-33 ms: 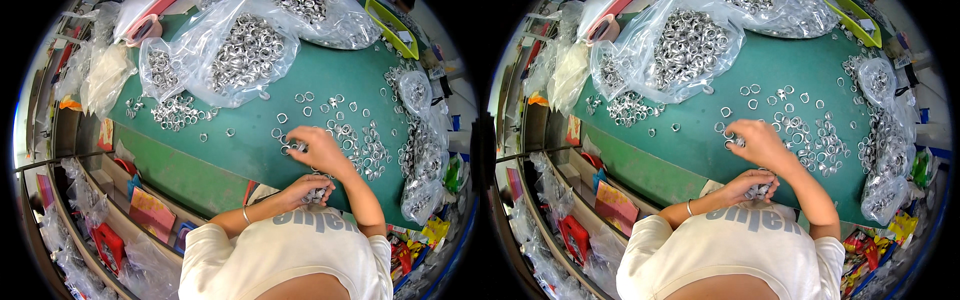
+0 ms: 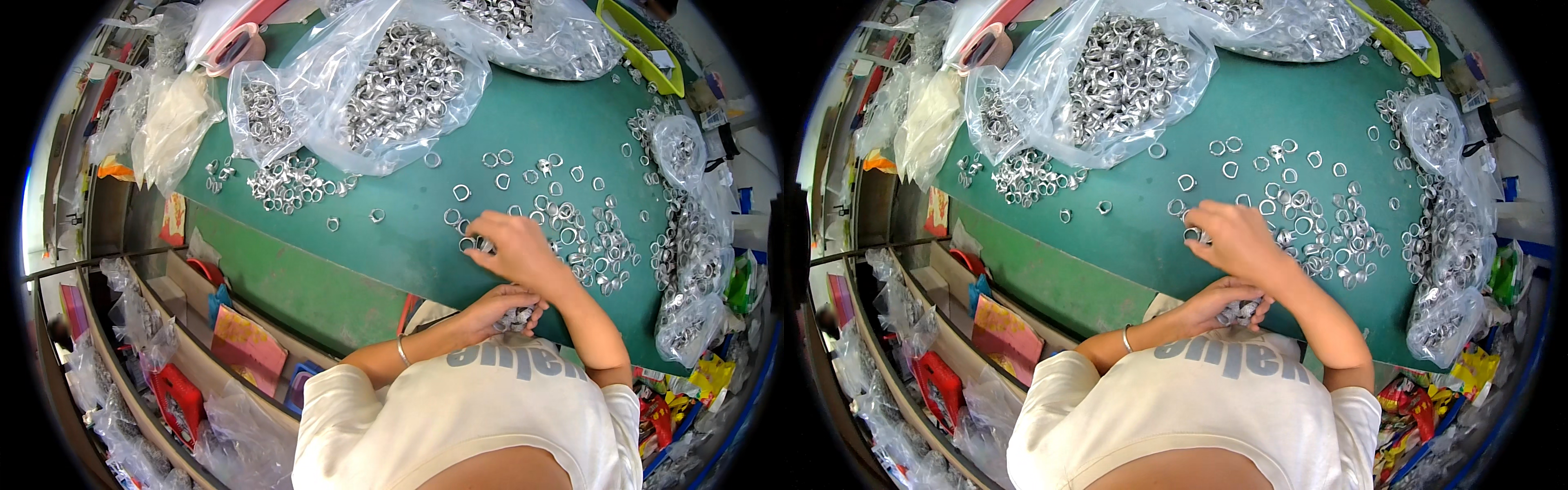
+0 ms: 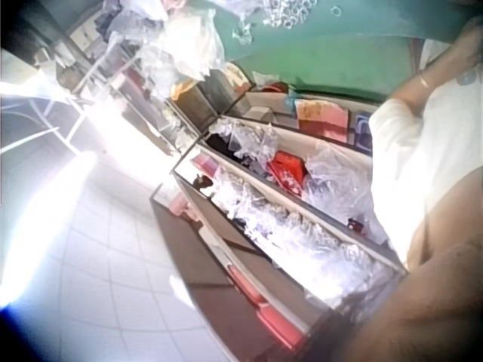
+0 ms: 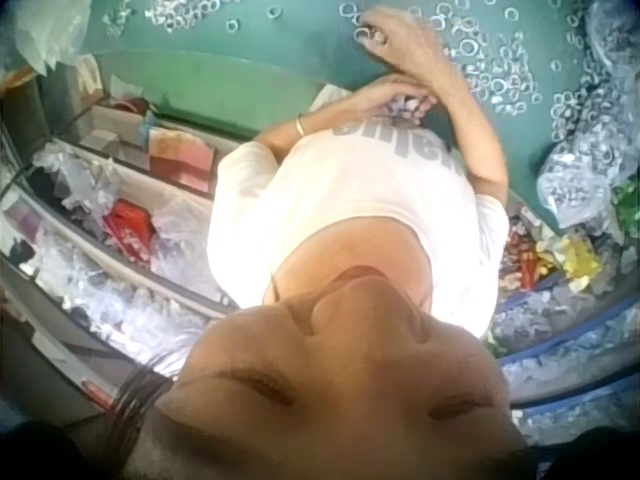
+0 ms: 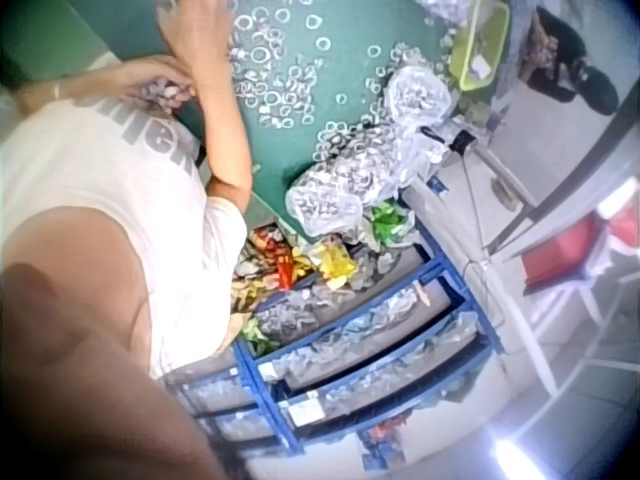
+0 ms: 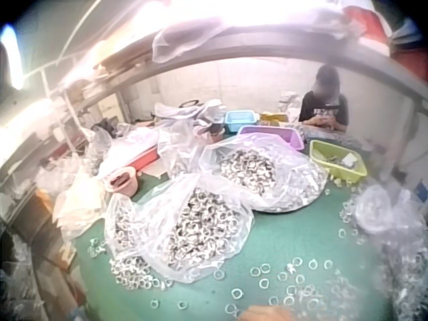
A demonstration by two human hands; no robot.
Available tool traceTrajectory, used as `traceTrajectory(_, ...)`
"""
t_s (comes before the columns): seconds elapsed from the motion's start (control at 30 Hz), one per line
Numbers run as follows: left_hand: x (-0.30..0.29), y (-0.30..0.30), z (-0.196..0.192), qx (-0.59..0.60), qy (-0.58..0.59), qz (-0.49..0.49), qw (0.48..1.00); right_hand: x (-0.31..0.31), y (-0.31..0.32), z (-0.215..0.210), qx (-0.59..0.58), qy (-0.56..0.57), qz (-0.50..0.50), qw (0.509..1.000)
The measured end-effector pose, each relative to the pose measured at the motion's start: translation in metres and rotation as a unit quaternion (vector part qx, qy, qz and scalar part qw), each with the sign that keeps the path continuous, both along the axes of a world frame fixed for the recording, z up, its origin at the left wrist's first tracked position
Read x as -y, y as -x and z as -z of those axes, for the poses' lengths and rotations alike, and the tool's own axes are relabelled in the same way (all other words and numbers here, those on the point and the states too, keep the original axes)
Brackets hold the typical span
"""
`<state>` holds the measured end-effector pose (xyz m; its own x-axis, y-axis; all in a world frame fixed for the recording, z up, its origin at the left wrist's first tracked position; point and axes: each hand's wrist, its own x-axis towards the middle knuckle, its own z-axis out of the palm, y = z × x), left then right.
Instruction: The person picks up silver metal rings and fasteners from a workbench by hand, gathers them into their palm, and moves them into a separate pile.
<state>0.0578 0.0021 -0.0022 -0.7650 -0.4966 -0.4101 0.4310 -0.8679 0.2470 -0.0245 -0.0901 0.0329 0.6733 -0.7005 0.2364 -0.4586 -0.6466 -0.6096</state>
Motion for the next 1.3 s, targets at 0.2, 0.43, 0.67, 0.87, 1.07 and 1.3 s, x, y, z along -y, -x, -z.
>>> traceTrajectory(0.2, -0.002, -0.002, 0.002, 0.005, -0.007, -0.002, 1.0, -0.01, -0.01, 0.007, -0.164, 0.017, 0.049, 0.985)
traceTrajectory(0.43, 0.0, -0.012, -0.009, -0.007, 0.005, 0.015, 1.0, 0.005, 0.004, 0.019, -0.067, 0.021, -0.003, 0.998)
traceTrajectory(0.67, 0.031, -0.07, -0.021, 0.104, 0.152, -0.152, 0.971, 0.025, 0.028, -0.011, 0.462, -0.594, 0.052, 0.657)
traceTrajectory(0.87, 0.033, -0.077, -0.018, 0.122, 0.097, -0.241, 0.958, 0.057, 0.005, 0.004, 0.419, -0.564, 0.136, 0.699)
traceTrajectory(1.07, 0.02, -0.054, -0.01, 0.089, 0.088, -0.192, 0.973, 0.067, -0.05, 0.019, 0.055, -0.136, 0.155, 0.977)
traceTrajectory(1.3, 0.017, -0.044, -0.011, 0.089, 0.082, -0.158, 0.98, 0.072, -0.057, 0.041, -0.002, -0.041, 0.087, 0.995)
